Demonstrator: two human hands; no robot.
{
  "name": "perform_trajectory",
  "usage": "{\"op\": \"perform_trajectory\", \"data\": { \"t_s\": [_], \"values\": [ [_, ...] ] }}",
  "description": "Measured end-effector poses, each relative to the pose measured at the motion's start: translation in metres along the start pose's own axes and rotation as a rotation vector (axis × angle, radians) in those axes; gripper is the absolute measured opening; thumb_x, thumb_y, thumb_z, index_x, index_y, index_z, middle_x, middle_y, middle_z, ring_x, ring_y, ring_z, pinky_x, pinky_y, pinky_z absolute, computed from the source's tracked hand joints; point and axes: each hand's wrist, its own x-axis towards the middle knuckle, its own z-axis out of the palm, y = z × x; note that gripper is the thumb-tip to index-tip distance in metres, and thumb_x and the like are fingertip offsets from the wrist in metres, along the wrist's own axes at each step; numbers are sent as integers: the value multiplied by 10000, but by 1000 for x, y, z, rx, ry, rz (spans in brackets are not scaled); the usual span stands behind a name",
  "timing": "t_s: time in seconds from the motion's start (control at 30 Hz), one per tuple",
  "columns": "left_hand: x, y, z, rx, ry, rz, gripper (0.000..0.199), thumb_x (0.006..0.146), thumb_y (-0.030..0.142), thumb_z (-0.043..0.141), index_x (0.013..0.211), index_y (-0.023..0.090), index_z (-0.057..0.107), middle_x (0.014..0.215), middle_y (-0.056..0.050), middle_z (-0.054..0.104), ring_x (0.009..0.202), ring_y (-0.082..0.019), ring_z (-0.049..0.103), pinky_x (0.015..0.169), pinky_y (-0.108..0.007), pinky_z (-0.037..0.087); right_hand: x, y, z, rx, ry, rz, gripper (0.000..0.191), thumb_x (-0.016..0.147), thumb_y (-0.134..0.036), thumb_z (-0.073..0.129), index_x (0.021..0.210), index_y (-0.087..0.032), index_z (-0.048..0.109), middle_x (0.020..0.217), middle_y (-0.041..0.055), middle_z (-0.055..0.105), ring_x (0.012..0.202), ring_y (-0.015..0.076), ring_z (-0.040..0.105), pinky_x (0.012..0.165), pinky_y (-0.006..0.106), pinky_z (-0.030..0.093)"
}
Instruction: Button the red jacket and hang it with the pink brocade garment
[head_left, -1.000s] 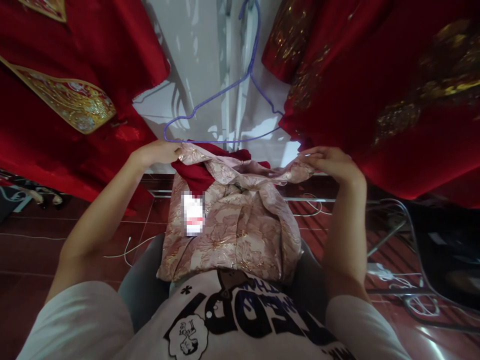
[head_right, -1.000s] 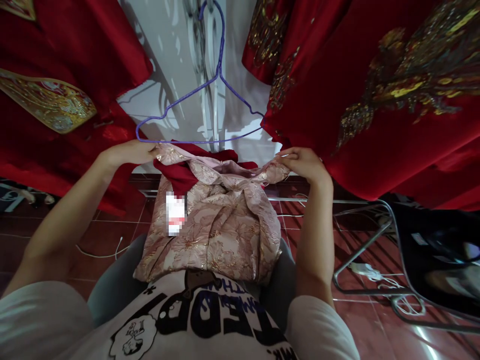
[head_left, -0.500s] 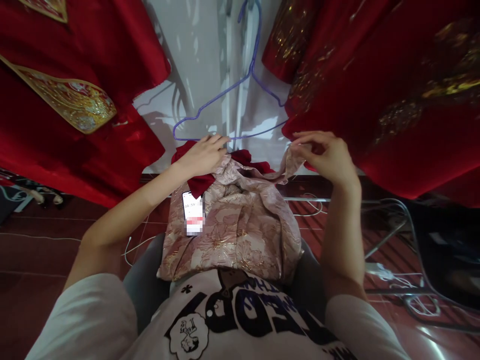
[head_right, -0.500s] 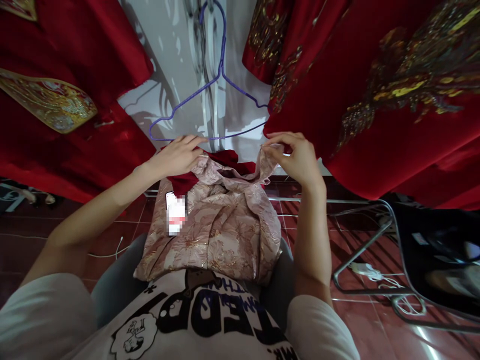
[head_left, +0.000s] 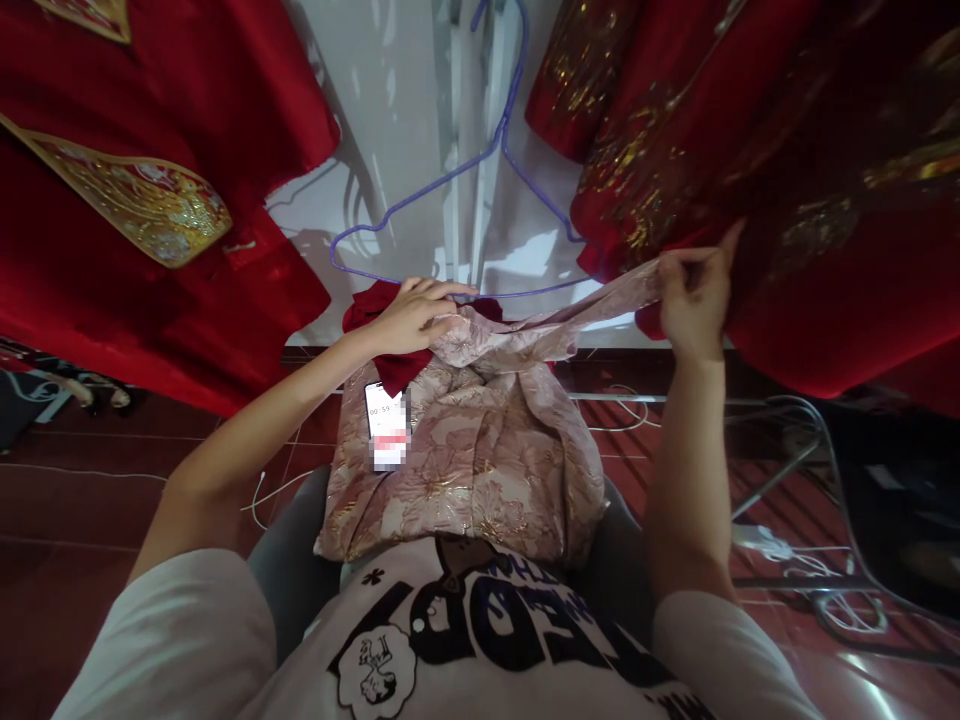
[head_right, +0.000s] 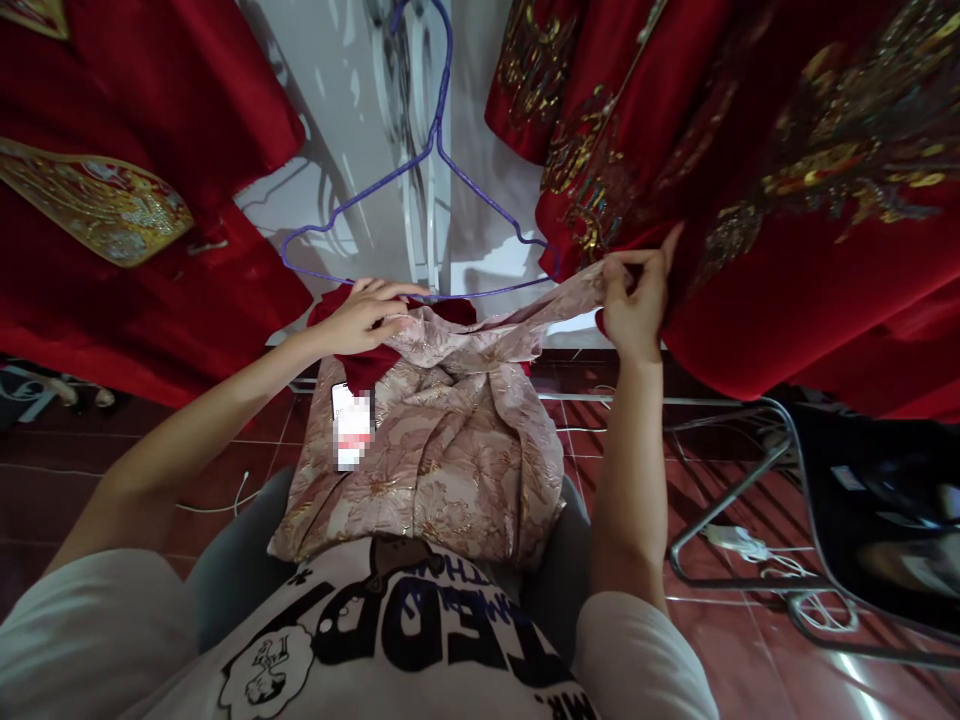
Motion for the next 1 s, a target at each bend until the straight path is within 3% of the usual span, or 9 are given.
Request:
{"op": "perform_trajectory", "data": {
  "t_s": [0.1, 0.2, 0.33, 0.47, 0.53, 0.63, 0.7, 0.8, 1.0],
  "values": [
    [0, 2, -2, -78, 24, 7, 281, 1012, 310, 436, 817, 201, 606, 1440, -2, 574, 1206, -211, 552, 1047, -427, 301, -7, -9, -10, -57, 158, 96, 102, 935, -346, 495, 955, -251, 464, 1656, 186, 149, 1561, 204, 131, 1258, 400, 144],
    [1, 3, -2, -119, 22, 11, 276, 1015, 319, 429, 830, 202, 597, 1439, -10, 577, 1231, -215, 543, 1038, -427, 297, -10, -17, -14, -91, 144, 133, 70, 931, -310, 499, 925, -257, 454, 1665, 174, 129, 1563, 208, 127, 1252, 414, 157],
    [2, 4, -2, -143, 5, -12, 275, 1011, 310, 426, 822, 201, 593, 1443, -13, 575, 1240, -219, 543, 1036, -426, 289, -9, -13, -9, 26, 189, 51, 65, 921, -296, 532, 914, -248, 489, 1652, 194, 169, 1555, 255, 165, 1248, 450, 152],
    [2, 4, -2, -150, 9, -23, 268, 1008, 301, 429, 835, 200, 607, 1437, -19, 577, 1249, -225, 544, 1048, -433, 278, -6, -13, 0, 166, 219, -21, 54, 911, -280, 561, 931, -232, 549, 1589, 219, 309, 1507, 279, 299, 1222, 463, 226],
    [2, 3, -1, -164, 5, -17, 263, 1011, 308, 428, 858, 204, 615, 1436, -19, 575, 1256, -225, 540, 1065, -438, 274, -3, -22, 3, 166, 229, -36, 94, 909, -286, 570, 959, -207, 583, 1505, 246, 411, 1442, 281, 397, 1197, 436, 277],
    [6, 0, 0, -207, 7, -2, 267, 1019, 336, 420, 900, 210, 623, 1420, -28, 583, 1258, -219, 540, 1089, -437, 278, 3, -47, 8, 21, 249, -57, 123, 916, -294, 576, 978, -204, 633, 1334, 203, 545, 1315, 260, 502, 1131, 415, 363],
    [10, -3, 2, -250, 18, 8, 266, 1026, 351, 410, 955, 217, 628, 1400, -42, 596, 1240, -209, 555, 1089, -427, 298, 9, -67, 12, -66, 231, -69, 127, 924, -326, 581, 973, -231, 650, 1281, 163, 577, 1261, 249, 527, 1082, 411, 410],
    [18, -6, 8, -322, 31, 16, 280, 1032, 374, 394, 1036, 226, 632, 1363, -62, 617, 1164, -189, 597, 1067, -398, 349, 17, -89, 22, -21, 156, -112, 124, 935, -389, 574, 947, -289, 646, 1192, 110, 643, 1190, 226, 557, 1052, 385, 433],
    [23, -10, 5, -342, 80, 2, 303, 1031, 379, 389, 1093, 230, 645, 1266, -63, 659, 1114, -178, 619, 1046, -378, 402, 20, -88, 43, 92, 65, -165, 189, 953, -383, 489, 1079, -269, 571, 1114, 51, 664, 1005, 213, 613, 960, 387, 461]
  ]
}}
